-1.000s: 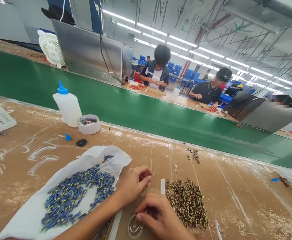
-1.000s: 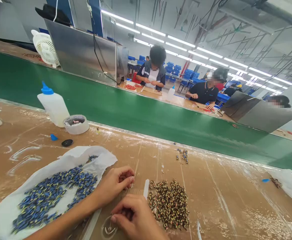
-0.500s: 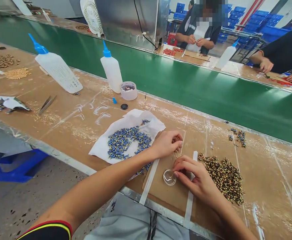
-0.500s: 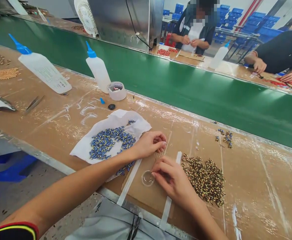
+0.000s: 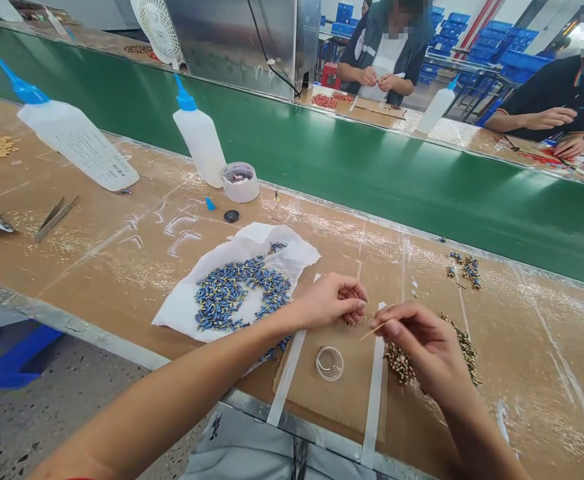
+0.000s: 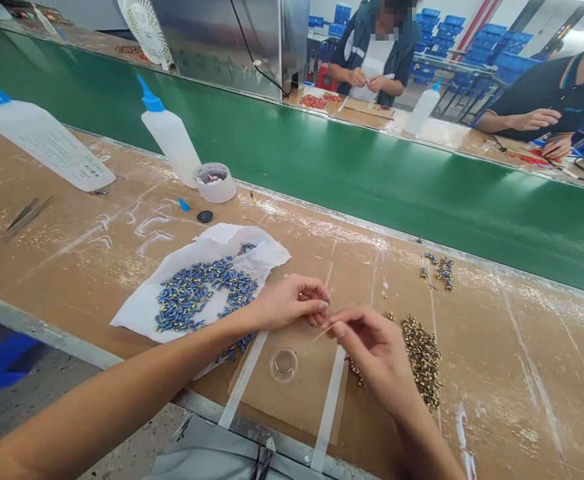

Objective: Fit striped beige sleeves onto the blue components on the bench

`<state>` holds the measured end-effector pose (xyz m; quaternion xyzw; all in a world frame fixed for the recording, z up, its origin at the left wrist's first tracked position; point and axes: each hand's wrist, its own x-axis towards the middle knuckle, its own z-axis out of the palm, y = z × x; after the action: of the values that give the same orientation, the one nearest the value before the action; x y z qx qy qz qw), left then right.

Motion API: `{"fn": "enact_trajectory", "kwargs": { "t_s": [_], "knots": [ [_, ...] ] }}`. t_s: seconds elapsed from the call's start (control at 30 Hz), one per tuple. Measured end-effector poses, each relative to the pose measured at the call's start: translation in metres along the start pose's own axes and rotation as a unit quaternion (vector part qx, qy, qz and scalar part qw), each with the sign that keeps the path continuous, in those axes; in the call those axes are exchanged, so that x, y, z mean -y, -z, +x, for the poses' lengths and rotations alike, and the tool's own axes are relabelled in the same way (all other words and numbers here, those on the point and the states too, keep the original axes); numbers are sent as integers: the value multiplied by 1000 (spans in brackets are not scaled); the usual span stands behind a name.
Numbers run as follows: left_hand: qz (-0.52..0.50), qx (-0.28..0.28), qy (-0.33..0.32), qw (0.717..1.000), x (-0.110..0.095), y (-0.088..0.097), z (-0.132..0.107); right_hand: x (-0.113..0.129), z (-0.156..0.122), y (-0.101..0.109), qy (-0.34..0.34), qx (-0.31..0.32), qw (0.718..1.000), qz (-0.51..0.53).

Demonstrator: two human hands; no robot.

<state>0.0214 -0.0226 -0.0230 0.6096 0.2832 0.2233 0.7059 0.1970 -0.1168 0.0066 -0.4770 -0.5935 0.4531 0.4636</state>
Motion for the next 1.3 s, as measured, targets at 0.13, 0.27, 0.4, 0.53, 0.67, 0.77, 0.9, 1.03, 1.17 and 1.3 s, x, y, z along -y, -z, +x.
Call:
{"fn": "enact_trajectory", "kwargs": {
  "t_s": [0.13, 0.27, 0.4, 0.53, 0.67, 0.77, 0.9, 1.03, 1.17, 1.3],
  "knots": [
    [-14, 6, 24, 1000, 1, -4, 2, -3, 4, 11, 20, -165, 986, -23],
    [14, 1, 29, 999, 0, -6, 3, -8, 10, 7, 20, -215, 975, -57],
    [36, 6, 21, 999, 2, -6, 4, -14, 12, 4, 21, -205, 974, -94],
    [43, 13, 10, 999, 4, -6, 4, -17, 12, 3, 16, -185, 976, -117],
    [53, 10, 9, 998, 2, -6, 4, -18, 13, 3, 15, -173, 978, -117],
    [51, 9, 10, 999, 2, -7, 3, -18, 13, 3, 15, -165, 978, -126],
    [61, 16, 9, 998, 1, -6, 3, -20, 12, 2, 20, -156, 977, -146],
    [80, 13, 3, 997, 1, -6, 3, -21, 10, 2, 23, -160, 973, -163],
    [100, 13, -3, 995, 1, -5, 3, -21, 10, 3, 24, -158, 973, -170],
    [110, 18, -4, 994, 0, -5, 2, -19, 10, 2, 36, -155, 970, -183]
  ]
}}
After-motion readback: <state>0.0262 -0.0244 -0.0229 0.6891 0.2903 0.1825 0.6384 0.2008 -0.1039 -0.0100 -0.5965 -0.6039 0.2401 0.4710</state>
